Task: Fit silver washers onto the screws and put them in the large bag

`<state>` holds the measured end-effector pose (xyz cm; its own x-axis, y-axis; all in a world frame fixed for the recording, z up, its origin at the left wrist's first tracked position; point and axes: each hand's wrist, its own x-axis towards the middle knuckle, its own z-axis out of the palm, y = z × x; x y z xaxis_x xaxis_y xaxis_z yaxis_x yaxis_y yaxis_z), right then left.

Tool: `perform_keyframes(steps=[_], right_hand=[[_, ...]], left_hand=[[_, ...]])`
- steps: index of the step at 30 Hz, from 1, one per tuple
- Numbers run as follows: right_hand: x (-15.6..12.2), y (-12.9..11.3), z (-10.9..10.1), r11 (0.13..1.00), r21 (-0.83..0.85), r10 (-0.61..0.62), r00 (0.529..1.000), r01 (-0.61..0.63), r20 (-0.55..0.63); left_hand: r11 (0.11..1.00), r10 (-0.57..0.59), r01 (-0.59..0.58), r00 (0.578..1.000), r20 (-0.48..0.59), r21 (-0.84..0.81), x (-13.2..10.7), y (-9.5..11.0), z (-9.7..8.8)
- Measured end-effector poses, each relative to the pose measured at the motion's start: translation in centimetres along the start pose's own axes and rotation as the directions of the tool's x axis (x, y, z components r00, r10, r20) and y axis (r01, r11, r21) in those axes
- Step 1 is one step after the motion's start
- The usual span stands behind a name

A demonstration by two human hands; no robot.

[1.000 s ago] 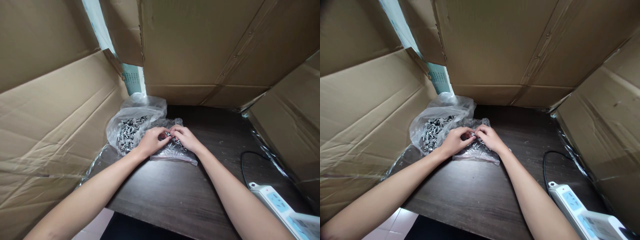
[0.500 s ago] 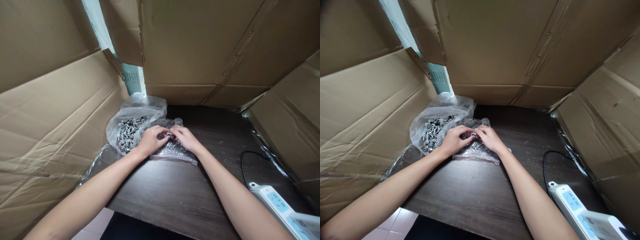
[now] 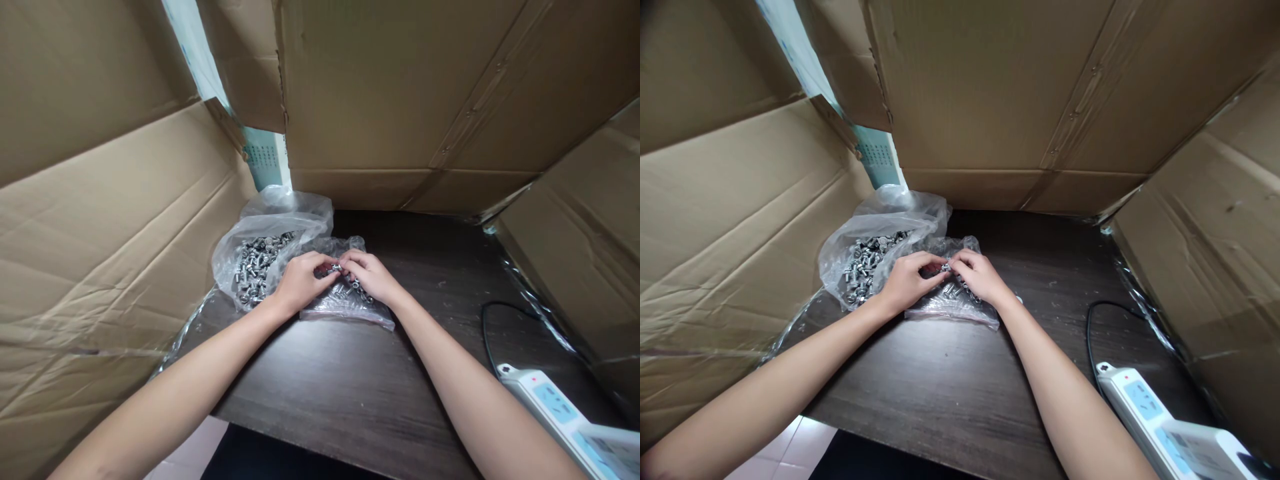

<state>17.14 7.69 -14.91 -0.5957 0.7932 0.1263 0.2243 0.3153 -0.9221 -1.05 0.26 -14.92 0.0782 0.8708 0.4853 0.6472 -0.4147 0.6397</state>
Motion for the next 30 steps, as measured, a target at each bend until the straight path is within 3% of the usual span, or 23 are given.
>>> perform_keyframes(steps=[20,26,30], right_hand=[[0.0,0.37,-0.03,0.995,-0.077,-0.071,0.997,0.068,-0.037],[-0.04,0.12,-0.11,1.0,-0.027,-0.009,1.0,0.008,-0.022],[-0.03,0.14,-0.14,0.995,-0.082,-0.061,0.998,0.058,-0.026]], left_hand=[[0.999,-0.051,0.051,0.999,0.01,0.016,0.08,0.04,0.05],[0.999,-0.053,0.053,0.998,0.017,0.011,0.1,0.15,-0.02],[0.998,-0.055,0.054,0.998,0.019,0.008,0.14,0.12,-0.03]])
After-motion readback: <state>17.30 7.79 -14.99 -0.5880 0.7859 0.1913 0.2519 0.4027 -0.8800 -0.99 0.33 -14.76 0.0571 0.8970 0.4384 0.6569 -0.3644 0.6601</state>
